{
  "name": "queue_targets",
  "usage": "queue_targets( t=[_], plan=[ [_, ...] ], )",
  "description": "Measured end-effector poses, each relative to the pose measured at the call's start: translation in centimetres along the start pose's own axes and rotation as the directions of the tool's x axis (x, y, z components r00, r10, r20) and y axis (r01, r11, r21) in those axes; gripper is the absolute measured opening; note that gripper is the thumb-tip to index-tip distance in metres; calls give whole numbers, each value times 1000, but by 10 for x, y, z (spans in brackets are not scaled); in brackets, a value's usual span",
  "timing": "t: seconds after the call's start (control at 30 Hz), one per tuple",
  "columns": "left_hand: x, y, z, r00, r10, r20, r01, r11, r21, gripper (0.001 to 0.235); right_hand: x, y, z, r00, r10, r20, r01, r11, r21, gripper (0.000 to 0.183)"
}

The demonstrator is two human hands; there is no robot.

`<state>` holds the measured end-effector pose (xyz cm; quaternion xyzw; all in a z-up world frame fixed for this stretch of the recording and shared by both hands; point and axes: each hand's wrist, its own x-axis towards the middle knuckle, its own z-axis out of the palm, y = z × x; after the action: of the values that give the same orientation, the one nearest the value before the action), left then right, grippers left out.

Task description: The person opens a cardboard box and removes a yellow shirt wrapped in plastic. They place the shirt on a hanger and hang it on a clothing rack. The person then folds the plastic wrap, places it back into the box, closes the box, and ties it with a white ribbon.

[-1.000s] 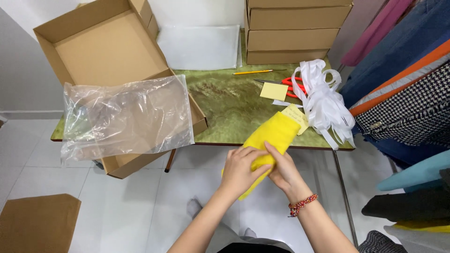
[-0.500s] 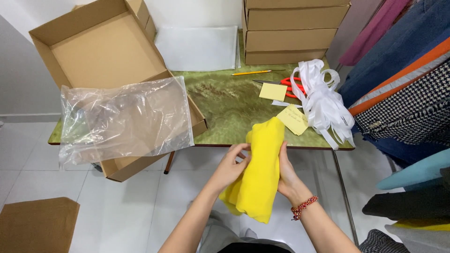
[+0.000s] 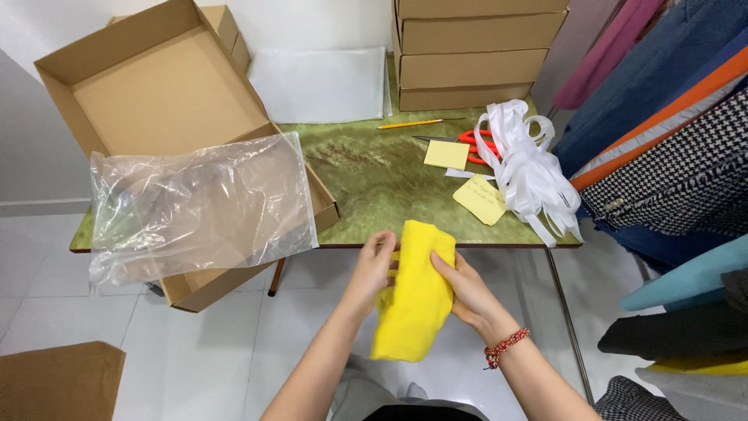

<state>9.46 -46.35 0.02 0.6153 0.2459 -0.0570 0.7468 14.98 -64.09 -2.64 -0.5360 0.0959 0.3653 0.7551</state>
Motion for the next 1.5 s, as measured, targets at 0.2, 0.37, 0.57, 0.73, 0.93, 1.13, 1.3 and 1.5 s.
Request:
queue_targets(
  t=[0.2, 0.37, 0.57, 0.73, 0.93, 1.13, 1.3, 1.5],
  plan=[
    [40, -50, -4, 926, 323, 197, -366, 896, 251, 52, 46, 22, -24, 998, -25, 57, 26, 1000, -3, 69],
    [-1, -11, 13, 960, 254, 116, -260, 664, 701, 52, -53, -26, 46, 998, 34, 45, -42, 982, 183, 85],
    [-8, -5, 1, 936, 350, 32, -308, 774, 553, 49, -24, -3, 4, 999, 2, 45, -7, 994, 108, 55],
    [5, -19, -28, 990, 118, -76, -115, 992, 51, 51, -23, -10, -3, 999, -45, 20, 41, 990, 138, 52],
    [-14, -22, -24, 955, -10, 297, 65, 982, -178, 108, -27, -16, -4, 998, -69, -14, 70, 972, 225, 55],
    [-16, -7, -15, 987, 73, 142, -63, 995, -74, 86, -30, -21, -2, 996, -74, -39, 82, 951, 297, 58],
    [18, -44, -28, 982, 170, -77, -152, 970, 191, 63, -31, -26, 6, 995, -80, -68, 99, 925, 366, 62],
    [-2, -39, -44, 989, 88, 122, -139, 852, 506, 68, -34, -26, 8, 992, -91, -86, 120, 896, 428, 66]
  ],
)
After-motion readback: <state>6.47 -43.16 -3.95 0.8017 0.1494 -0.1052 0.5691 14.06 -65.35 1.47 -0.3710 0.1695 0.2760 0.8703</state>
